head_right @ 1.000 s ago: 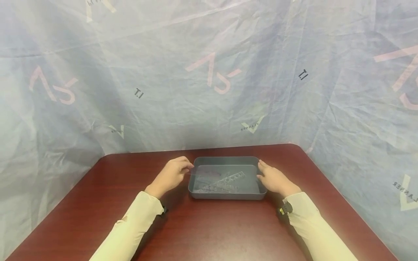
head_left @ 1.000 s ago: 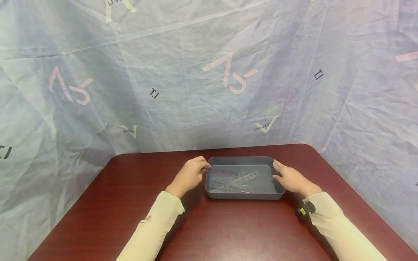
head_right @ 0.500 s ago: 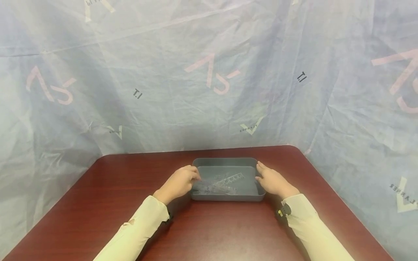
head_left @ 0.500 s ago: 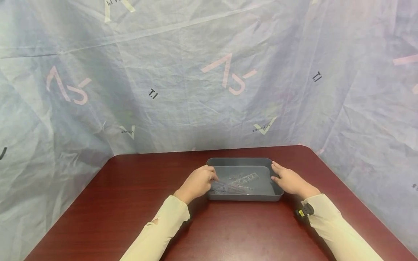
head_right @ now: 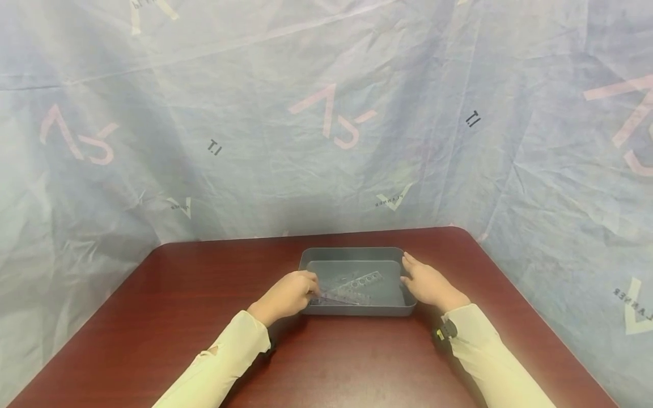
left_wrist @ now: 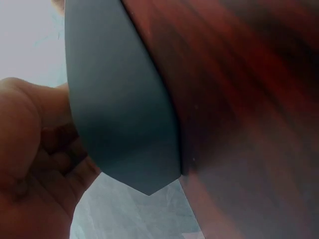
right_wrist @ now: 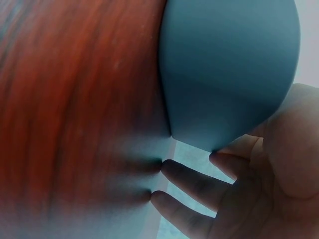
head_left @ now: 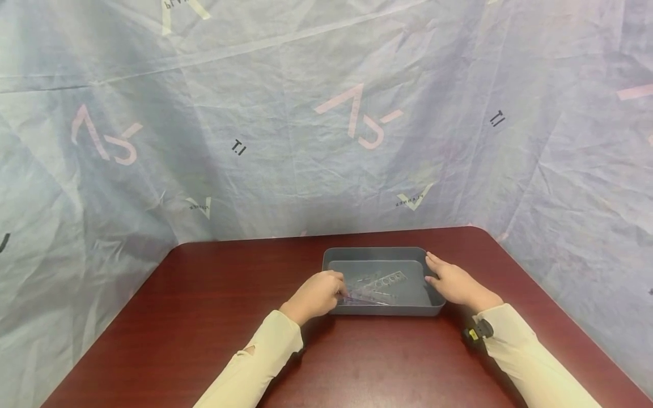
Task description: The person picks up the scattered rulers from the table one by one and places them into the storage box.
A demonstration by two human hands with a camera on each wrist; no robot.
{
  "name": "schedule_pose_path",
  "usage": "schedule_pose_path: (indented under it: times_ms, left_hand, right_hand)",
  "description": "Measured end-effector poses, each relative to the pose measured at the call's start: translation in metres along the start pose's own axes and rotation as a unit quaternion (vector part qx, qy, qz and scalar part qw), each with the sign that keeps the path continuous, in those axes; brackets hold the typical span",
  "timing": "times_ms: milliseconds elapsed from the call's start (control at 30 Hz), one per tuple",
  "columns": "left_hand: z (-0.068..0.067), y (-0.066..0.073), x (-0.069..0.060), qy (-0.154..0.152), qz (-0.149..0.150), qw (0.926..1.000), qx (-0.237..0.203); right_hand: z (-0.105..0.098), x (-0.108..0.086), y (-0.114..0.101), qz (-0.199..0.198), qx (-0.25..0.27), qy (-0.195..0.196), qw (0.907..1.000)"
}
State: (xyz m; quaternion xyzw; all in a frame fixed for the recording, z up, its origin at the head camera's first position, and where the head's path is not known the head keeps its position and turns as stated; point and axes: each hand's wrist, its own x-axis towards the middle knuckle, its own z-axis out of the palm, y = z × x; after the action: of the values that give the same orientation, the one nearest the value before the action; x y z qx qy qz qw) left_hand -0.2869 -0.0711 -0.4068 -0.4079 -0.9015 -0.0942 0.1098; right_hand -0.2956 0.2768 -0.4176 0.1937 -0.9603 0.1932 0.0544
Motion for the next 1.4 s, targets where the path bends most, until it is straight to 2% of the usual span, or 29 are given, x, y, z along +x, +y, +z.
schedule_pose_path:
  times_ms: [200,400,967,1400]
  left_hand:
    - [-0.0007,0.0013,-0.0021,0.001,0.006,0.9999,-0.015]
    - [0.0006,0.0003,-0.0017,0.001,0.014,0.9999,-0.001]
    - [-0.0003,0.0004,-0.0014,-0.004,0.005,1.0,-0.003]
    - [0.0003,-0.0023,-0.0022,0.002,0.002,0.9997,0.023]
  right_hand:
    - [-0.0004,0.0012,-0.001,-0.006,-0.007,0.005,0.9999]
    - [0.0001,-0.0005,-0.0008,-0.003,-0.003,0.004,1.0]
    - [0.0008,0.0001,0.0016,-0.005,-0.008,0.008,0.9999]
    - [0.001,0.0008,0.0027,-0.008,-0.008,0.01,0.9999]
